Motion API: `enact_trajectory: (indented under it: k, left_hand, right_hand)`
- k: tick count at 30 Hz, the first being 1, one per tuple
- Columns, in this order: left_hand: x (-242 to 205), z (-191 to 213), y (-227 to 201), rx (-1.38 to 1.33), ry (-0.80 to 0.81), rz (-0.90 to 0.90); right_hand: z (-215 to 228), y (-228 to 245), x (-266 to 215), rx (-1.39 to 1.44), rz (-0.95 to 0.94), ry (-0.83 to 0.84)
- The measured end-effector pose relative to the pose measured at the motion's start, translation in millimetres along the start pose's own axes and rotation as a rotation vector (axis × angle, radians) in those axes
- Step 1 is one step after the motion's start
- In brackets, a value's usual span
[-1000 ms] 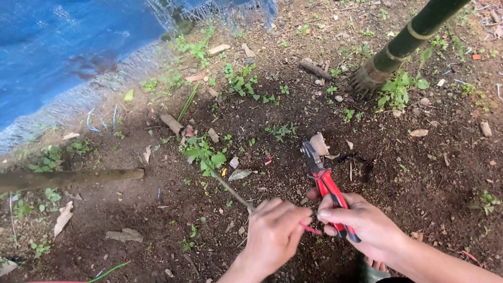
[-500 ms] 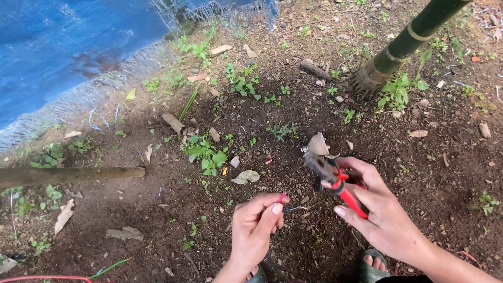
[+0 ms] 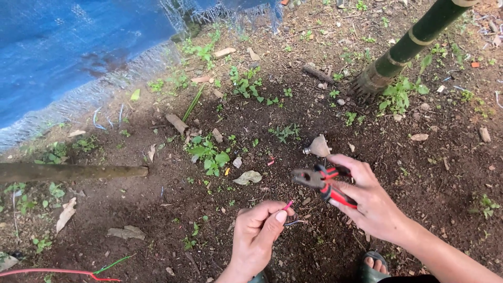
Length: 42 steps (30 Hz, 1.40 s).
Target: Using pliers to strip insulation from electrical wires and twisting the ends together to form a connection.
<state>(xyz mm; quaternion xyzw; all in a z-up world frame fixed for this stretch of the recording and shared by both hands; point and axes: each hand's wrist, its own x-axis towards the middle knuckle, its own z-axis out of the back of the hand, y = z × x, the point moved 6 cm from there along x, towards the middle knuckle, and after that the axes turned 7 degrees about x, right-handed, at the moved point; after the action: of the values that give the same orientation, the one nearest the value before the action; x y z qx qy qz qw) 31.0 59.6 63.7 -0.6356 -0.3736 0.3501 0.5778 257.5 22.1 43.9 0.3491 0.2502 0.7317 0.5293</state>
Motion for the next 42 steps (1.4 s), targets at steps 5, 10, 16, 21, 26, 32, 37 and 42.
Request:
enact_trajectory:
  k: [5, 10, 16, 21, 26, 32, 37, 42]
  left_hand:
    - [-2, 5, 8, -0.103, -0.020, 0.072]
    - [-1, 4, 4, -0.041, -0.024, 0.052]
    - [1, -2, 4, 0.060, 0.031, -0.040]
    - [3, -7, 5, 0.084, 0.057, -0.007]
    - [4, -5, 11, 0.066, 0.026, 0.028]
    - [6, -6, 11, 0.062, 0.039, 0.014]
    - [6, -7, 10, 0.099, 0.056, 0.005]
    - [7, -7, 10, 0.132, 0.046, -0.042]
  right_hand:
    - [-12, 1, 3, 0.062, 0.096, 0.062]
    - [-17, 12, 4, 0.139, 0.108, 0.119]
    - [-21, 16, 3, 0.167, 0.086, 0.125]
    - [-25, 20, 1, 0.235, 0.069, 0.162]
    - [-23, 28, 5, 0.278, 0.060, 0.206]
    - [-25, 29, 6, 0.275, 0.039, 0.225]
    - [-23, 37, 8, 0.176, 0.034, 0.225]
    - [-26, 36, 6, 0.100, 0.065, 0.182]
